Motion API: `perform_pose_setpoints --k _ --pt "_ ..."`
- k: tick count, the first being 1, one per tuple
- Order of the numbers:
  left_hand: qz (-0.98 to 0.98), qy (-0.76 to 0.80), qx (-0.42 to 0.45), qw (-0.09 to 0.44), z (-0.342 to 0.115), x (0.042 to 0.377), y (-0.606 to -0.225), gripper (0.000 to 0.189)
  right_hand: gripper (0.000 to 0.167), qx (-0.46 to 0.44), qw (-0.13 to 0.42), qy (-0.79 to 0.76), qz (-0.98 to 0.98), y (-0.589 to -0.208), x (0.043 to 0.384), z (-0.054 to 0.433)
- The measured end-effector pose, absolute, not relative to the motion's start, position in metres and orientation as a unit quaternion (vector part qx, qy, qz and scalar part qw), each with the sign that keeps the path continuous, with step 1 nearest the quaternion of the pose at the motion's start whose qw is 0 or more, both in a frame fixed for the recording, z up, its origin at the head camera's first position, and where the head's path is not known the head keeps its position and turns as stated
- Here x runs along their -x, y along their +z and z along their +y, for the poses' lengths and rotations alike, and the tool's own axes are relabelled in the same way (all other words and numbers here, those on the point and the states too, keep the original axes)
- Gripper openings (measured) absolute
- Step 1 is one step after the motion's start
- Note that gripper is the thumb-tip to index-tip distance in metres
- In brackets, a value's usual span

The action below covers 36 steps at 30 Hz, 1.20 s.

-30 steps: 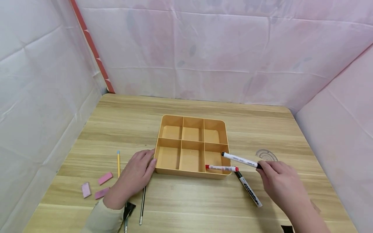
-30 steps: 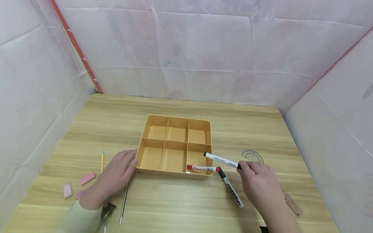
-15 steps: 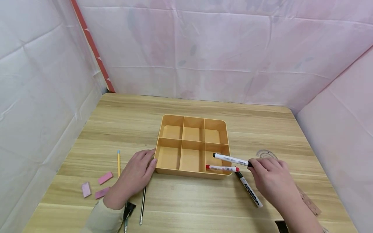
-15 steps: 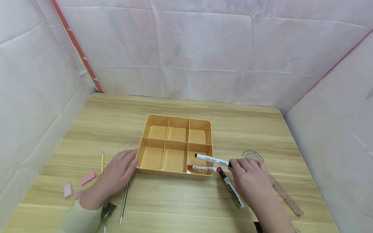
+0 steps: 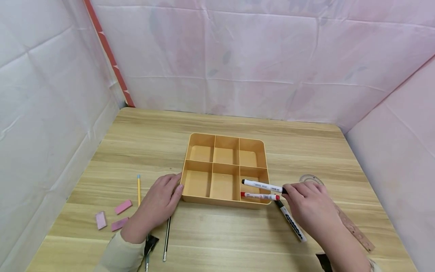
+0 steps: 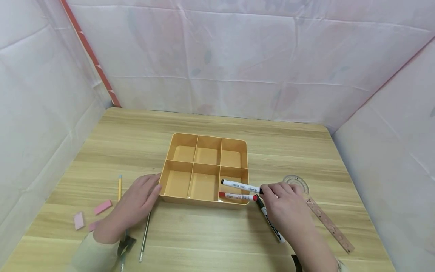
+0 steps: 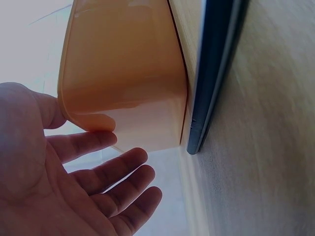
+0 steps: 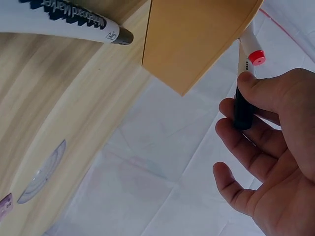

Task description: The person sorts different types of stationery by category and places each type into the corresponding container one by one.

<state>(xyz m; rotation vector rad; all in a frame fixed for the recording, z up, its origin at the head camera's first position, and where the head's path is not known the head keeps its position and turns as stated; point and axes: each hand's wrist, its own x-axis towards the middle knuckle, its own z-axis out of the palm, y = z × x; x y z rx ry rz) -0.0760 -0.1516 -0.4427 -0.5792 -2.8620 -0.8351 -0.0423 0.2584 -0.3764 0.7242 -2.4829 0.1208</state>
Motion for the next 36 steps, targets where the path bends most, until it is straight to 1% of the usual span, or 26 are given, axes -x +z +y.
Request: perform_pose_setpoints --k 8,15,22,24,28,29,34,36 --pt "-0.94 -0.279 0.191 0.051 -0.152 0.076 -0.443 0.045 0.057 -0.272 0.267 0.038 -0.924 -0.375 0.046 0.254" --pt "-0.94 -0.277 0.193 0.05 -0.152 0.077 -0.441 0.044 0.058 -0.271 0.252 0.031 -0.929 -0.375 0.047 0.252" --pt "-0.938 -0.28 0.195 0.053 -0.152 0.077 -0.441 0.044 0.048 -0.283 0.241 0.029 -0.928 -0.375 0.048 0.248" --pt "-0.938 -0.282 0.194 0.053 -0.152 0.077 -0.441 0.044 0.051 -0.284 0.241 0.026 -0.928 -0.375 0.049 0.246" --pt "-0.938 -0.282 0.193 0.053 -0.151 0.077 -0.441 0.044 0.063 -0.281 0.24 0.018 -0.929 -0.376 0.049 0.244" --pt "-0.938 -0.282 0.193 0.053 -0.151 0.077 -0.441 0.044 0.063 -0.281 0.238 0.017 -0.93 -0.376 0.049 0.243" --pt "-0.939 -0.282 0.191 0.049 -0.151 0.076 -0.44 0.044 0.042 -0.282 0.227 0.017 -0.932 -0.376 0.05 0.243" --pt "-0.939 -0.281 0.191 0.051 -0.152 0.076 -0.44 0.044 0.042 -0.284 0.224 0.018 -0.932 -0.376 0.051 0.243"
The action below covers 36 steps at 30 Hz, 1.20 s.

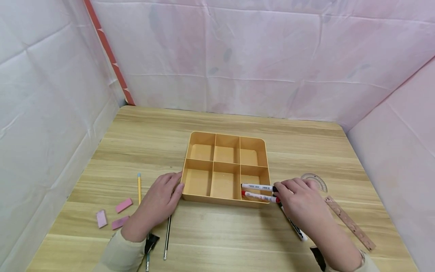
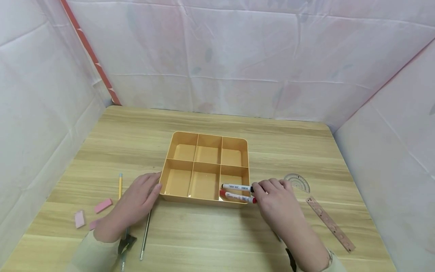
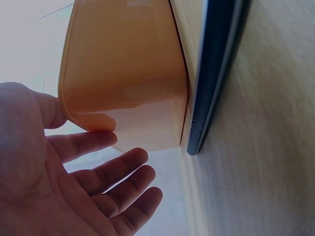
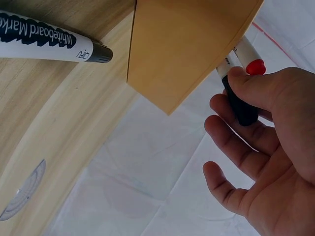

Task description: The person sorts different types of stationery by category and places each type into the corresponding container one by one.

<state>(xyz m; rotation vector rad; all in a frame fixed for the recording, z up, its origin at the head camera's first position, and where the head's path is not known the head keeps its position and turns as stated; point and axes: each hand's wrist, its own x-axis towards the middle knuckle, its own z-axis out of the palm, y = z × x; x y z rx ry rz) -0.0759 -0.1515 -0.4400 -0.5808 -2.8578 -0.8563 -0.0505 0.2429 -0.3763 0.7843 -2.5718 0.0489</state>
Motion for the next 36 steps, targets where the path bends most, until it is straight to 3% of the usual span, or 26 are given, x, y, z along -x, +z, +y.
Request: perform_pose_setpoints --k 5,11,16,23,32,36 --pt "-0.938 -0.281 0.193 0.062 -0.151 0.076 -0.44 0.042 0.064 -0.298 0.228 0.017 -0.927 -0.376 0.052 0.242" --pt "-0.937 -0.282 0.195 0.065 -0.151 0.076 -0.442 0.041 0.02 -0.321 0.203 0.017 -0.925 -0.375 0.053 0.244" --pt "-0.937 -0.282 0.195 0.063 -0.151 0.076 -0.442 0.042 0.028 -0.323 0.176 0.006 -0.93 -0.376 0.053 0.245" --pt "-0.937 -0.283 0.195 0.059 -0.151 0.077 -0.442 0.043 0.022 -0.338 0.189 0.027 -0.922 -0.379 0.055 0.247" --pt "-0.938 -0.284 0.193 0.053 -0.152 0.076 -0.441 0.044 0.038 -0.339 0.209 0.043 -0.916 -0.38 0.053 0.25" --pt "-0.937 -0.285 0.194 0.055 -0.152 0.076 -0.441 0.044 0.055 -0.321 0.209 0.053 -0.922 -0.381 0.047 0.255"
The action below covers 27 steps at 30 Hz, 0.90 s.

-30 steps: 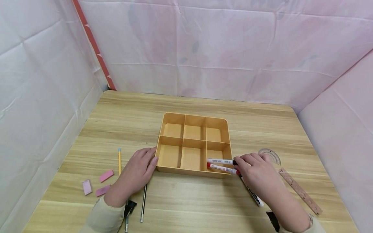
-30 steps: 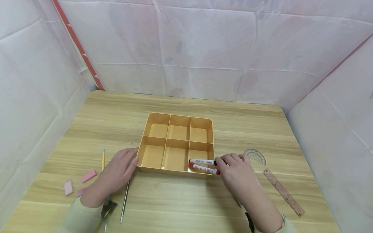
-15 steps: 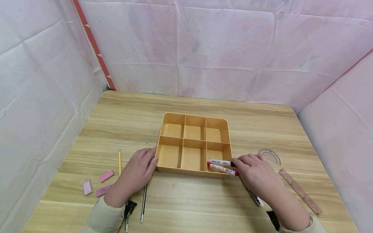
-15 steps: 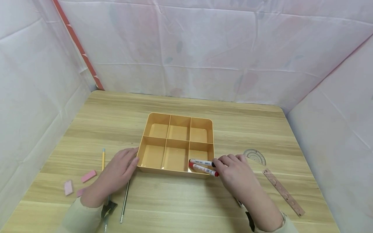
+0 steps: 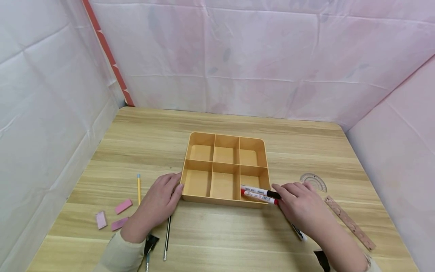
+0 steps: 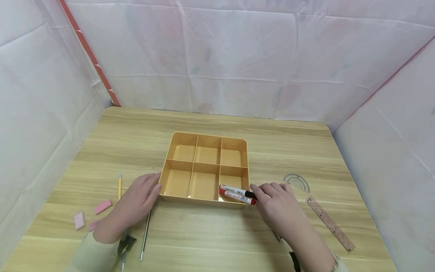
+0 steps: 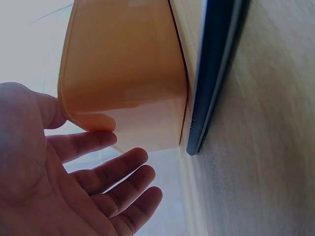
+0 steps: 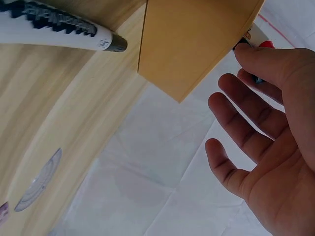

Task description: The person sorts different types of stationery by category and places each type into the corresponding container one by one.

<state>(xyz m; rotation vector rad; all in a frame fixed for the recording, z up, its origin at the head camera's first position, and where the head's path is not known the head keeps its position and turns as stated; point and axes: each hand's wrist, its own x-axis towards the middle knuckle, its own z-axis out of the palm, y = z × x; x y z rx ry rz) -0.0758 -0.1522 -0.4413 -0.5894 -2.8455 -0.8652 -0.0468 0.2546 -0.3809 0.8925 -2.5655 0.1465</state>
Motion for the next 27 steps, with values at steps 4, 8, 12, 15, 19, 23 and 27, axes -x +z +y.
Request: perform_pose_setpoints --k 4,8,12,15,19,23,27 --pt "-0.937 -0.286 0.194 0.056 -0.152 0.076 -0.441 0.043 0.064 -0.297 0.219 0.063 -0.927 -0.384 0.04 0.261" --pt "-0.937 -0.287 0.194 0.056 -0.152 0.076 -0.441 0.043 0.064 -0.275 0.23 0.066 -0.931 -0.387 0.034 0.272" --pt "-0.937 -0.286 0.193 0.055 -0.152 0.076 -0.441 0.044 0.065 -0.251 0.23 0.065 -0.938 -0.393 0.026 0.283" --pt "-0.938 -0.283 0.192 0.055 -0.152 0.077 -0.441 0.043 0.068 -0.235 0.224 0.067 -0.943 -0.397 0.02 0.291" --pt "-0.939 -0.282 0.19 0.053 -0.152 0.077 -0.441 0.044 0.069 -0.225 0.221 0.068 -0.947 -0.404 0.013 0.299" --pt "-0.94 -0.282 0.188 0.048 -0.152 0.077 -0.441 0.044 0.07 -0.222 0.219 0.069 -0.948 -0.41 0.006 0.306" --pt "-0.94 -0.282 0.186 0.044 -0.151 0.077 -0.44 0.045 0.071 -0.211 0.22 0.07 -0.95 -0.417 -0.001 0.31"
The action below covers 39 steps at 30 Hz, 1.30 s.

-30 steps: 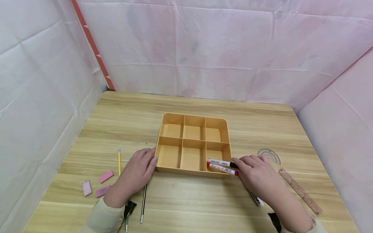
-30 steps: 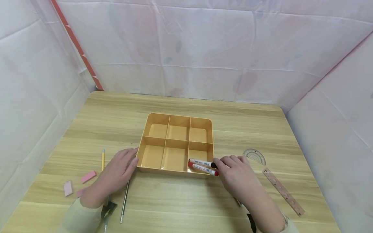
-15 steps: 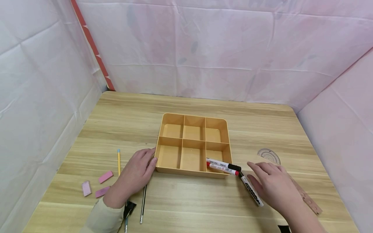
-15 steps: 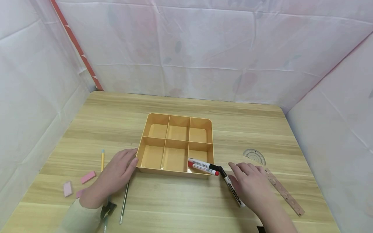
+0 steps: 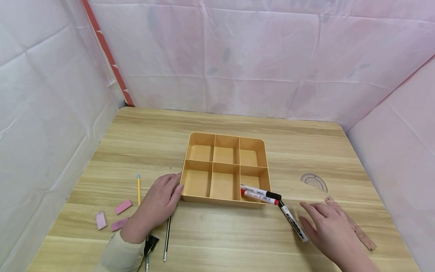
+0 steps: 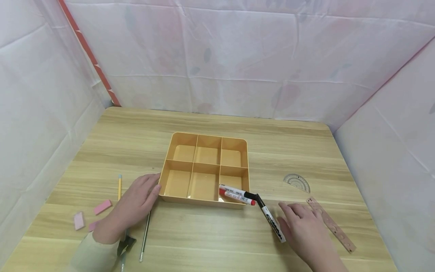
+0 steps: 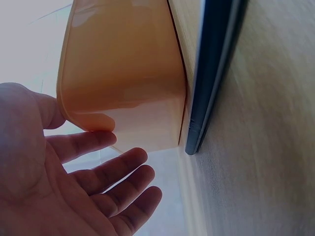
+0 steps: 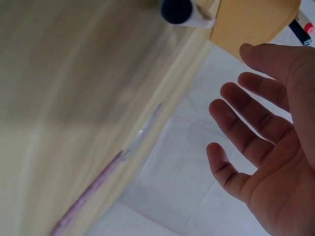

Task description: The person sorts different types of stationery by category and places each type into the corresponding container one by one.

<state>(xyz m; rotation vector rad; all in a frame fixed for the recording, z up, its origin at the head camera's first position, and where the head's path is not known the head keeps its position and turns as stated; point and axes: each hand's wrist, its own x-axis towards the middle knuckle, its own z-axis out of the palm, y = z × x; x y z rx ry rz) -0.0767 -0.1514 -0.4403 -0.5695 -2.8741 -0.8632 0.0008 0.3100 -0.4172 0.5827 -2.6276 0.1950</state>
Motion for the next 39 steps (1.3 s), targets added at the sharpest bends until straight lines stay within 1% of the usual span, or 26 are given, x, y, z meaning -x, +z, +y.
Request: perform_pose_setpoints --k 4,11,18,22,24,27,29,31,33,39 --pt "-0.941 -0.28 0.184 0.042 -0.151 0.077 -0.441 0.045 0.069 -0.205 0.226 0.072 -0.95 -0.423 -0.006 0.314" --pt "-0.941 -0.281 0.186 0.045 -0.151 0.077 -0.442 0.045 0.074 -0.21 0.207 0.057 -0.954 -0.432 -0.017 0.32" --pt "-0.941 -0.279 0.188 0.047 -0.152 0.077 -0.444 0.045 0.068 -0.23 0.228 0.064 -0.944 -0.448 -0.026 0.328" --pt "-0.94 -0.28 0.189 0.048 -0.152 0.077 -0.444 0.044 0.067 -0.229 0.227 0.068 -0.944 -0.454 -0.03 0.332" --pt "-0.94 -0.28 0.189 0.047 -0.152 0.078 -0.444 0.044 0.063 -0.214 0.215 0.067 -0.95 -0.454 -0.034 0.333" --pt "-0.94 -0.281 0.19 0.047 -0.152 0.078 -0.444 0.044 0.046 -0.176 0.177 0.064 -0.966 -0.453 -0.041 0.333" --pt "-0.939 -0.281 0.19 0.048 -0.152 0.078 -0.445 0.044 0.041 -0.147 0.148 0.057 -0.976 -0.452 -0.046 0.332" --pt "-0.939 -0.281 0.19 0.049 -0.153 0.078 -0.445 0.044 0.041 -0.121 0.12 0.051 -0.984 -0.451 -0.049 0.329" --pt "-0.939 -0.282 0.191 0.05 -0.153 0.078 -0.445 0.043 0.041 -0.106 0.104 0.045 -0.988 -0.451 -0.051 0.328" --pt "-0.937 -0.285 0.194 0.058 -0.152 0.078 -0.445 0.042 0.04 -0.092 0.085 0.038 -0.991 -0.453 -0.054 0.326"
